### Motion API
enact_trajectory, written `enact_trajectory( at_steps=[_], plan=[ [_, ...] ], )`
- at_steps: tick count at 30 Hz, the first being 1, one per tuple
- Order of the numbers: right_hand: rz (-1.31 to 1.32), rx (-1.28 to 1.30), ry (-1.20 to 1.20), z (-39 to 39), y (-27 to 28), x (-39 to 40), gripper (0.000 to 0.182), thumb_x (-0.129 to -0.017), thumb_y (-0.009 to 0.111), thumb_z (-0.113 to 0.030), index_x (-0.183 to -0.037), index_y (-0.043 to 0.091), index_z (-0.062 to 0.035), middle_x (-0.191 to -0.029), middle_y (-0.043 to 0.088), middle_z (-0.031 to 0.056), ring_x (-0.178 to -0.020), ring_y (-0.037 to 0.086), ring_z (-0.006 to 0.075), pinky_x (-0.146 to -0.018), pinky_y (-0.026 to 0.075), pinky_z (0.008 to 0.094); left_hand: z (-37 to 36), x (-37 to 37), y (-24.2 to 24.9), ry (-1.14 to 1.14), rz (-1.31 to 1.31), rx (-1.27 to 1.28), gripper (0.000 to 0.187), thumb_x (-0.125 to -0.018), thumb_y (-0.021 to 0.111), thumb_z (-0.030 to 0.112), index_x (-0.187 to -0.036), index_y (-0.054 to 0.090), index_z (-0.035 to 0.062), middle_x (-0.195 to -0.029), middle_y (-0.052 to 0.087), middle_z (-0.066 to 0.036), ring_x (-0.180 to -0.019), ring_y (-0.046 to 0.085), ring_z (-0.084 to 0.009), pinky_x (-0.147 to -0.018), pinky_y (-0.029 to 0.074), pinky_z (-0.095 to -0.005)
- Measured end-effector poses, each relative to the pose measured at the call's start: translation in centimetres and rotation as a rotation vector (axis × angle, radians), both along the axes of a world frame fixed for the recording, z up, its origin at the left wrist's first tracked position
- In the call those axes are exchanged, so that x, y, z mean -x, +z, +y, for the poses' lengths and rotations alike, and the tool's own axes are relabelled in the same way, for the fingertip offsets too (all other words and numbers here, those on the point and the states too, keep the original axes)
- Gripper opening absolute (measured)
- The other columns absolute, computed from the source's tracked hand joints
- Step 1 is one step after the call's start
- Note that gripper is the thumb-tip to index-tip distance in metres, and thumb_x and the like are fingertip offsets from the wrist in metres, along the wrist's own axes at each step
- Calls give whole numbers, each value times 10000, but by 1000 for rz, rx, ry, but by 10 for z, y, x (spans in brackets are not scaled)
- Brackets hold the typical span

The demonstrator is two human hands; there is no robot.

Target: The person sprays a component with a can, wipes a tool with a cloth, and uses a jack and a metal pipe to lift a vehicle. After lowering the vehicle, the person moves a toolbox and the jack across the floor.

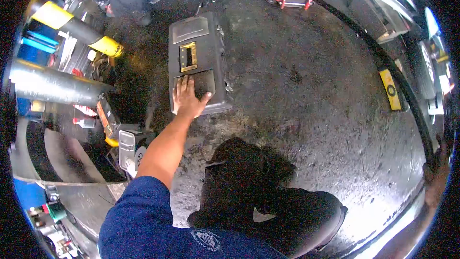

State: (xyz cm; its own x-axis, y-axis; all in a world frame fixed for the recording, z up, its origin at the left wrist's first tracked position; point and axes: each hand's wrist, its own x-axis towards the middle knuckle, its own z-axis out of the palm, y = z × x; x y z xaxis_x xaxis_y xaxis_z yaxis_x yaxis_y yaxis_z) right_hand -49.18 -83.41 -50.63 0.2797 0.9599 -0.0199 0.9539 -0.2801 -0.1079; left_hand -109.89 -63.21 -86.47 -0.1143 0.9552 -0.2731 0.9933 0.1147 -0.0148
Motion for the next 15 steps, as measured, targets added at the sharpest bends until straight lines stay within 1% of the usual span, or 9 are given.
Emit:
enact_trajectory(
  at_steps=[2, 3, 5, 8, 9, 10, 12, 13, 15],
  plan=[
    [-168, 4, 33, 1, -15, -8, 704, -737, 473, 52, -1426, 386, -65, -1037, 511, 121, -896, 474, 214, -836, 393, 330, -2, 1, 2, 28, -37, -64, 934, -831, 504, 673, -1492, 232, 71, -1574, 166, -102, -1465, 89, -279, -1184, 110, -456],
    [-164, 137, -118, -1, -46, -6, 663, -765, 470, 24, -1418, 401, -69, -1088, 533, 154, -941, 504, 241, -859, 404, 370, -2, 2, -4, 47, -57, -78, 938, -823, 518, 669, -1492, 233, 77, -1573, 173, -100, -1466, 94, -269, -1184, 112, -459],
    [-179, 683, -502, 5, -121, 4, 582, -821, 464, -31, -1400, 432, -79, -1189, 576, 218, -1031, 565, 294, -904, 424, 451, -3, 5, -4, 42, -63, -87, 936, -823, 518, 668, -1492, 233, 79, -1573, 172, -98, -1466, 95, -266, -1184, 111, -459],
    [156, 424, -374, -72, -361, -41, 431, -761, 646, -129, -1166, 537, -29, -1015, 638, 239, -1008, 612, 407, -819, 500, 462, -4, 6, -2, 34, -88, -82, 938, -820, 515, 670, -1493, 232, 82, -1574, 169, -105, -1466, 95, -270, -1182, 113, -464],
    [251, 466, -399, -72, -382, -17, 463, -745, 679, -155, -1176, 538, -59, -984, 639, 233, -977, 624, 376, -787, 507, 446, -4, 8, -4, 20, -91, -86, 940, -818, 515, 673, -1494, 232, 85, -1572, 171, -110, -1465, 96, -275, -1181, 110, -467],
    [68, 471, -395, -49, -368, 27, 470, -736, 699, -161, -1172, 544, -81, -956, 643, 215, -949, 633, 349, -746, 512, 450, -4, 8, -5, 8, -90, -94, 941, -816, 514, 676, -1495, 231, 87, -1570, 173, -115, -1464, 98, -280, -1179, 108, -471],
    [214, 498, -473, -31, -329, 37, 387, -768, 665, -147, -1135, 564, -80, -956, 645, 212, -938, 630, 359, -751, 510, 462, -7, 9, -6, -27, -89, -143, 938, -817, 517, 674, -1492, 237, 85, -1563, 186, -123, -1460, 107, -287, -1177, 105, -477],
    [339, 367, -472, -36, -314, 9, 373, -743, 625, -110, -1110, 580, -60, -976, 644, 227, -953, 629, 382, -768, 507, 458, -7, 7, -2, 3, -87, -106, 938, -818, 517, 673, -1490, 239, 81, -1563, 187, -121, -1460, 109, -286, -1178, 102, -473],
    [-126, 207, -131, -47, -240, -39, 361, -808, 551, -73, -1164, 588, -116, -984, 652, 187, -956, 640, 326, -779, 520, 445, -2, 3, 6, 13, -88, -77, 938, -818, 516, 673, -1489, 242, 77, -1564, 189, -119, -1460, 110, -285, -1180, 99, -469]
  ],
)
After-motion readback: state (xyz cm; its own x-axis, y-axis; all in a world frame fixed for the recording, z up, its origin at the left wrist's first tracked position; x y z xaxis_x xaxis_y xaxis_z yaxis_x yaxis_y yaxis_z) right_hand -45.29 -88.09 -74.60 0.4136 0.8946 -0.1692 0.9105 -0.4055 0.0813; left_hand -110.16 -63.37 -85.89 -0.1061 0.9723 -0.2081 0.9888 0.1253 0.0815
